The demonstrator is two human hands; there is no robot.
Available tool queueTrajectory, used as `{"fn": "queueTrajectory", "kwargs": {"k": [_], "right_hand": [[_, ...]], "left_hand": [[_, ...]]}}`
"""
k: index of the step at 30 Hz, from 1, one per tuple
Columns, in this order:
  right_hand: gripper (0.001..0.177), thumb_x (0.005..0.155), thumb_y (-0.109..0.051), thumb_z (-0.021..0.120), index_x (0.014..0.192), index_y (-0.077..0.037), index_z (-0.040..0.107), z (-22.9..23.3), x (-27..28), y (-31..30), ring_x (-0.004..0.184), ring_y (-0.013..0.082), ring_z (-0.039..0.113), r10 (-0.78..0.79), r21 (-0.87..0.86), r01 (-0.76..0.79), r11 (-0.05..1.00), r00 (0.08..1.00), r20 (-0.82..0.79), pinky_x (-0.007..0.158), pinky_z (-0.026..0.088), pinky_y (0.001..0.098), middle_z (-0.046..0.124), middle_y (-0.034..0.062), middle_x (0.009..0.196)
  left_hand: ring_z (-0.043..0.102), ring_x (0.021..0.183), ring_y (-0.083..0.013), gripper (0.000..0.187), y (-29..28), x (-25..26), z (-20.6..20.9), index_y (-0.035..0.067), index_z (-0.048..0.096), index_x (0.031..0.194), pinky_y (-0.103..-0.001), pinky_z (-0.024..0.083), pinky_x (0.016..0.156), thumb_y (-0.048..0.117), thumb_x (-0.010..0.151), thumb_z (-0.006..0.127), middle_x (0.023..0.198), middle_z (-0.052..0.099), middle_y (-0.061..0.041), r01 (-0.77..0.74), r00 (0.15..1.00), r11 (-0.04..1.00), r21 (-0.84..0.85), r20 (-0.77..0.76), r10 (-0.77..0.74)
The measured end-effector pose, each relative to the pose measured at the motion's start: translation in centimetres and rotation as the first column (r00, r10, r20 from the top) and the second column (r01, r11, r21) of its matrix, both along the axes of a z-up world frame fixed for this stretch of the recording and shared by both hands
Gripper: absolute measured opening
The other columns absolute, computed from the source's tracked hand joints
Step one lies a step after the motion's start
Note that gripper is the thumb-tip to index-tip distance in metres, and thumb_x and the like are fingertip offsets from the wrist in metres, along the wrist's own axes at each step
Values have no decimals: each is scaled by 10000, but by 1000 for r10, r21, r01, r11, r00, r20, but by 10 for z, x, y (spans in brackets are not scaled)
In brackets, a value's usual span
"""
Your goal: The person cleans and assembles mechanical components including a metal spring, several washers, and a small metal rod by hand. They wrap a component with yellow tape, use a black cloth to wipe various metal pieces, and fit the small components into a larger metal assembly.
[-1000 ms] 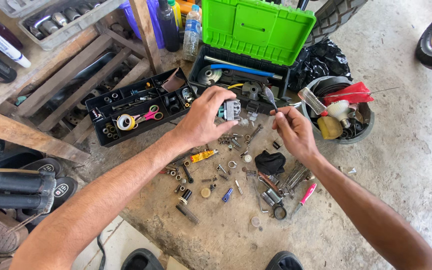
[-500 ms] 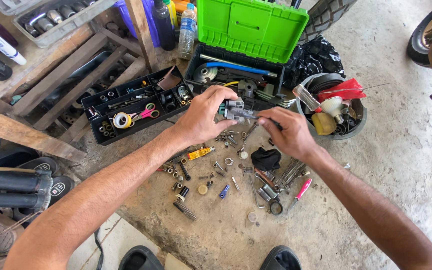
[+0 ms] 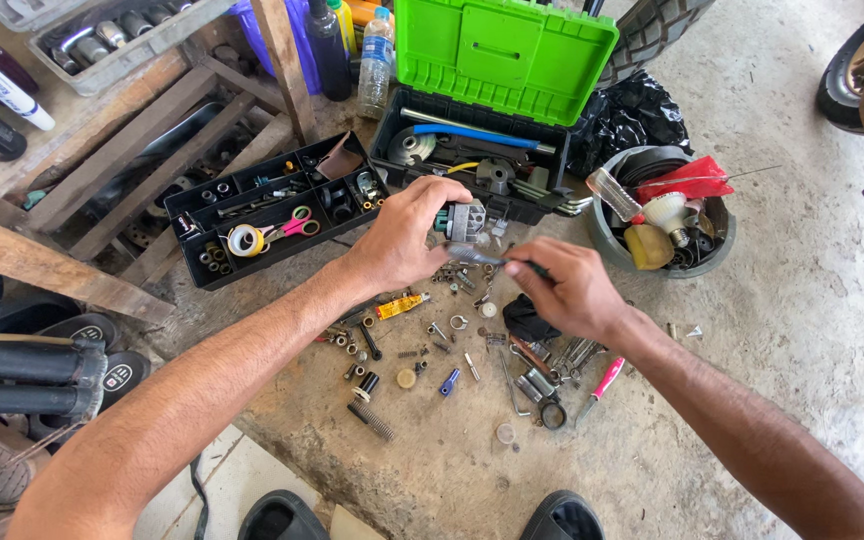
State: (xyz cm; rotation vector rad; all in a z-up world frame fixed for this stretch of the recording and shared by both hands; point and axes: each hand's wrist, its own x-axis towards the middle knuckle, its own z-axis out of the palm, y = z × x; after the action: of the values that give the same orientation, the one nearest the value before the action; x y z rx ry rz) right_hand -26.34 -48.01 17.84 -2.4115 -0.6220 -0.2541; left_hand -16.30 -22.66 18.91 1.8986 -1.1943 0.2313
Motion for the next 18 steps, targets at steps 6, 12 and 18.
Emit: {"fn": "queueTrajectory", "kwargs": {"k": [6, 12, 18], "right_hand": [[144, 1061, -162, 612, 1057, -42, 692, -5, 16, -12, 653, 115, 630, -9, -17, 11, 1000, 992, 126, 526, 524, 273, 679, 56, 811], [235, 1102, -242, 600, 1078, -49, 732, 6, 26, -28, 647, 22, 559, -409, 195, 433, 880, 900, -152, 545, 445, 218, 625, -34, 720], [316, 961, -246, 709, 1211, -52, 713, 17, 14, -9, 527, 4, 403, 31, 593, 468, 655, 768, -640, 446, 298, 209, 508, -90, 662]], "left_hand": [[651, 1212, -311, 579, 1, -6, 2, 38, 545, 1224, -412, 553, 1038, 129, 778, 905, 1242, 635, -150, 5, 1000, 1000, -1, -15, -5], [668, 1203, -294, 548, 2, -8, 6, 51, 545, 1217, -384, 573, 1030, 136, 804, 894, 1245, 623, -136, 23, 998, 1000, -15, -56, -24], [668, 1198, -292, 578, -6, -18, 11, 62, 550, 1230, -381, 577, 1019, 136, 780, 905, 1252, 626, -126, 26, 999, 998, -53, -23, -28]]}}
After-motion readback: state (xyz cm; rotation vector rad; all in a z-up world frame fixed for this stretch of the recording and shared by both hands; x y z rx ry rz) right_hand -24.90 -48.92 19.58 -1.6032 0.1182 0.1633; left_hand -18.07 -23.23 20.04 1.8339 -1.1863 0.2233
